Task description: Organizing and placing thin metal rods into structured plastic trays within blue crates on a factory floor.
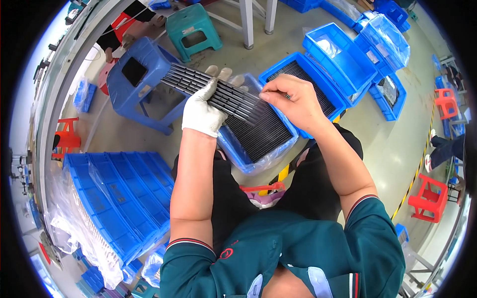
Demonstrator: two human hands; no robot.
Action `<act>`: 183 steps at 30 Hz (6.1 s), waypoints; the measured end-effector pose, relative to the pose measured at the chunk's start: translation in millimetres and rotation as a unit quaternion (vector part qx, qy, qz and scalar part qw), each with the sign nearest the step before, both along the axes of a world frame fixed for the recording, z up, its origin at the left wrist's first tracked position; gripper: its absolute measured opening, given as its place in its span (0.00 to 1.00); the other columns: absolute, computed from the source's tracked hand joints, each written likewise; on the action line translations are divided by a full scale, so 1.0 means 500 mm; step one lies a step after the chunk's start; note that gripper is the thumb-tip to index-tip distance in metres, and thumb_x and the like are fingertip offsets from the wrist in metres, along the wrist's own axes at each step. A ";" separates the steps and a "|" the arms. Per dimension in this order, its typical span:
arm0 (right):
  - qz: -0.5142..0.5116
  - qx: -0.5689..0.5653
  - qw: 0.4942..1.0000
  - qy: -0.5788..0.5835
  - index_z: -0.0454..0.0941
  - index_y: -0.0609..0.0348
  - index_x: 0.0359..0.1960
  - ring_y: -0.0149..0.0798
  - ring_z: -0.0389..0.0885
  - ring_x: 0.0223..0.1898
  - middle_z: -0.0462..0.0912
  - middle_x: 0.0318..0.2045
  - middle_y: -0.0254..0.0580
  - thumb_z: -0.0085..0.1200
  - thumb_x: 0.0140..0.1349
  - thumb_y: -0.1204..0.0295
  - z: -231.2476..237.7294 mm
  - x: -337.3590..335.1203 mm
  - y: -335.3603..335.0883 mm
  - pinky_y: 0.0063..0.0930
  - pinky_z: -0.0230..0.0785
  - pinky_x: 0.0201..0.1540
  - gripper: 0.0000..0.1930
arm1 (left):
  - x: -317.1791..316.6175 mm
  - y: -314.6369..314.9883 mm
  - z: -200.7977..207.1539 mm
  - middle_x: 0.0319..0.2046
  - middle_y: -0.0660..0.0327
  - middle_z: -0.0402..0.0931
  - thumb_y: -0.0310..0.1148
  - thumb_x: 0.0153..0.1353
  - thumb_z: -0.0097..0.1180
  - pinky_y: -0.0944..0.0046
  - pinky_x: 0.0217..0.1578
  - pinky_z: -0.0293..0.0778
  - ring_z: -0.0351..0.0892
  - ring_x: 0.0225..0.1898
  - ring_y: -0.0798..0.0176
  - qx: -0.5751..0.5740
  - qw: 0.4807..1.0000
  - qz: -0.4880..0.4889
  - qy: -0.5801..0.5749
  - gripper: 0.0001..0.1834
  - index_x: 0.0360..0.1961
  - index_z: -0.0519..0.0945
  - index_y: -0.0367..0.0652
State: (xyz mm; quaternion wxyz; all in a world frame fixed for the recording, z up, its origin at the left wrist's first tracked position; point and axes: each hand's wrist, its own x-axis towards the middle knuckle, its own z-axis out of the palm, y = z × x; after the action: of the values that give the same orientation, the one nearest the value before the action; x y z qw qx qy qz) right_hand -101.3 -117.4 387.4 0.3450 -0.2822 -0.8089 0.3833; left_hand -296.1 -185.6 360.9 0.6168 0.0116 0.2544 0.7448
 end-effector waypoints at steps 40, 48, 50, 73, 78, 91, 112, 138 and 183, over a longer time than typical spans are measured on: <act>0.057 0.189 0.979 -0.045 0.79 0.58 0.26 0.41 0.76 0.30 0.76 0.24 0.37 0.63 0.48 0.75 -0.001 -0.016 -0.015 0.32 0.68 0.33 0.05 | -0.012 0.005 -0.023 0.48 0.48 0.74 0.21 0.64 0.40 0.26 0.47 0.71 0.75 0.47 0.36 -0.070 0.997 0.027 -0.003 0.13 0.48 0.69 0.43; 0.082 0.384 0.912 -0.115 0.77 0.50 0.26 0.38 0.76 0.31 0.78 0.26 0.31 0.60 0.43 0.75 -0.007 -0.033 -0.043 0.32 0.66 0.35 0.07 | -0.011 0.008 -0.028 0.46 0.49 0.75 0.22 0.64 0.44 0.31 0.43 0.72 0.76 0.47 0.36 -0.105 0.994 0.037 0.011 0.10 0.46 0.70 0.44; 0.060 0.321 0.939 -0.107 0.78 0.51 0.26 0.39 0.76 0.32 0.78 0.26 0.32 0.61 0.44 0.74 -0.007 -0.028 -0.029 0.33 0.66 0.35 0.06 | -0.011 0.007 -0.026 0.46 0.49 0.75 0.22 0.64 0.44 0.32 0.44 0.73 0.76 0.46 0.37 -0.122 0.991 0.048 0.016 0.10 0.46 0.70 0.44; 0.079 0.227 0.969 -0.054 0.79 0.56 0.26 0.43 0.77 0.30 0.78 0.23 0.38 0.62 0.48 0.74 -0.010 -0.035 -0.020 0.35 0.68 0.35 0.04 | -0.016 0.009 -0.032 0.47 0.47 0.74 0.21 0.64 0.42 0.35 0.43 0.75 0.77 0.45 0.40 -0.095 0.995 0.035 0.011 0.10 0.45 0.70 0.43; 0.099 0.245 0.959 -0.100 0.79 0.56 0.26 0.42 0.77 0.29 0.78 0.23 0.36 0.62 0.48 0.73 -0.018 -0.037 -0.022 0.36 0.68 0.36 0.04 | -0.012 0.010 -0.035 0.46 0.47 0.75 0.20 0.64 0.42 0.35 0.43 0.75 0.77 0.46 0.41 -0.097 0.995 0.037 -0.006 0.10 0.44 0.71 0.43; 0.085 0.222 0.970 -0.059 0.79 0.57 0.25 0.43 0.77 0.29 0.77 0.22 0.38 0.62 0.46 0.74 -0.015 -0.042 -0.025 0.34 0.68 0.34 0.05 | -0.016 0.014 -0.045 0.43 0.49 0.77 0.20 0.63 0.44 0.43 0.38 0.78 0.80 0.41 0.45 -0.114 0.992 0.056 0.007 0.10 0.42 0.71 0.43; 0.060 0.269 0.958 -0.080 0.80 0.54 0.24 0.40 0.77 0.30 0.78 0.24 0.35 0.64 0.45 0.73 -0.024 -0.048 -0.023 0.34 0.68 0.35 0.05 | -0.022 0.014 -0.041 0.47 0.49 0.73 0.22 0.66 0.41 0.35 0.51 0.71 0.74 0.49 0.36 -0.122 0.989 0.083 -0.008 0.09 0.45 0.69 0.41; 0.052 0.284 0.957 -0.006 0.81 0.57 0.28 0.40 0.79 0.30 0.82 0.26 0.37 0.64 0.48 0.76 -0.043 -0.072 -0.038 0.30 0.70 0.34 0.05 | -0.043 0.022 -0.032 0.41 0.52 0.76 0.23 0.67 0.42 0.41 0.44 0.76 0.78 0.45 0.41 -0.131 0.975 0.172 -0.054 0.06 0.42 0.69 0.44; -0.050 0.043 0.997 -0.031 0.82 0.60 0.30 0.37 0.78 0.27 0.80 0.26 0.39 0.62 0.52 0.73 -0.016 0.017 0.031 0.26 0.70 0.31 0.06 | -0.004 0.066 -0.368 0.30 0.50 0.79 0.25 0.56 0.55 0.51 0.37 0.75 0.79 0.32 0.50 -0.319 0.925 -0.183 0.090 0.03 0.31 0.78 0.36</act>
State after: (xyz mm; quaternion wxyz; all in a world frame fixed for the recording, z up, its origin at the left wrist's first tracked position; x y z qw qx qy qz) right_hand -92.6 -102.2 379.5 0.3506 -0.3191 -0.8195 0.3219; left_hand -298.3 -152.8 176.9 0.6882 -0.0724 0.5266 0.4938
